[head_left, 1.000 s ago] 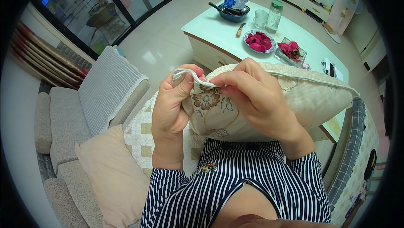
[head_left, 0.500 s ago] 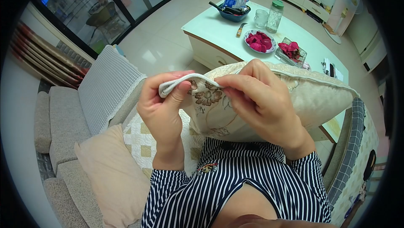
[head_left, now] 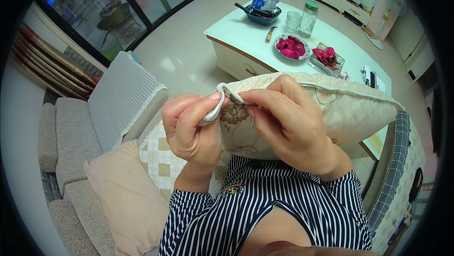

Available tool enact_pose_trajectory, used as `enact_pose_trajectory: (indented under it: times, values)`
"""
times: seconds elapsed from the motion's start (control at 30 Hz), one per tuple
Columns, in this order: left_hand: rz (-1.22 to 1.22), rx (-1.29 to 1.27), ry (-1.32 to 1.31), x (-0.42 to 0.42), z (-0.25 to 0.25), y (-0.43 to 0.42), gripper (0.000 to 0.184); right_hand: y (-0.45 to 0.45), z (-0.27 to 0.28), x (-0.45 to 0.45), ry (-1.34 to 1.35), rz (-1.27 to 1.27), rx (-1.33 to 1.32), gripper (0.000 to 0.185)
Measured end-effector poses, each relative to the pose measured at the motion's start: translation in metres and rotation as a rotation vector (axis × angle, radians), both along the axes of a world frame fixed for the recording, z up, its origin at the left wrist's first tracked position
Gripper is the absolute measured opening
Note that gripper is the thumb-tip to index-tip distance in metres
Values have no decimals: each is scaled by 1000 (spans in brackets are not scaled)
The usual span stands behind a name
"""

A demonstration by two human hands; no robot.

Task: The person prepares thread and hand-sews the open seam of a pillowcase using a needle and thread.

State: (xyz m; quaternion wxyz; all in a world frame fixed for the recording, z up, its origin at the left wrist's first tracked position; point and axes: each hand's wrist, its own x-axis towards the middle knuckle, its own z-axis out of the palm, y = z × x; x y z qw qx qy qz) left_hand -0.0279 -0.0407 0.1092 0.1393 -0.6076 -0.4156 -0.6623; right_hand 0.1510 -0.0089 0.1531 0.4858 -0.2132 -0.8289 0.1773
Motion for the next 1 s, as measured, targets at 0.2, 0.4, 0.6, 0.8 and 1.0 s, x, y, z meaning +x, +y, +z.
enact_pose_trajectory:
  times: [0.2, 0.4, 0.6, 0.8, 1.0]
  values:
    - [-38, -8, -96, 4, 4, 0, 23, 4, -3, -1, -1, 20, 17, 33]
    - [-224, -63, -351, -1, 4, 0, 15, 5, 0, 5, -23, 67, -30, 35]
    - [-277, -70, -403, -2, 4, 2, 16, 6, 2, 6, -45, 63, -8, 33]
    - [-153, -6, -160, 3, 5, -1, 24, 6, 2, 4, -28, 64, -16, 33]
    - [-212, -14, -137, 4, 5, -3, 29, 10, -4, -3, 26, 25, 12, 23]
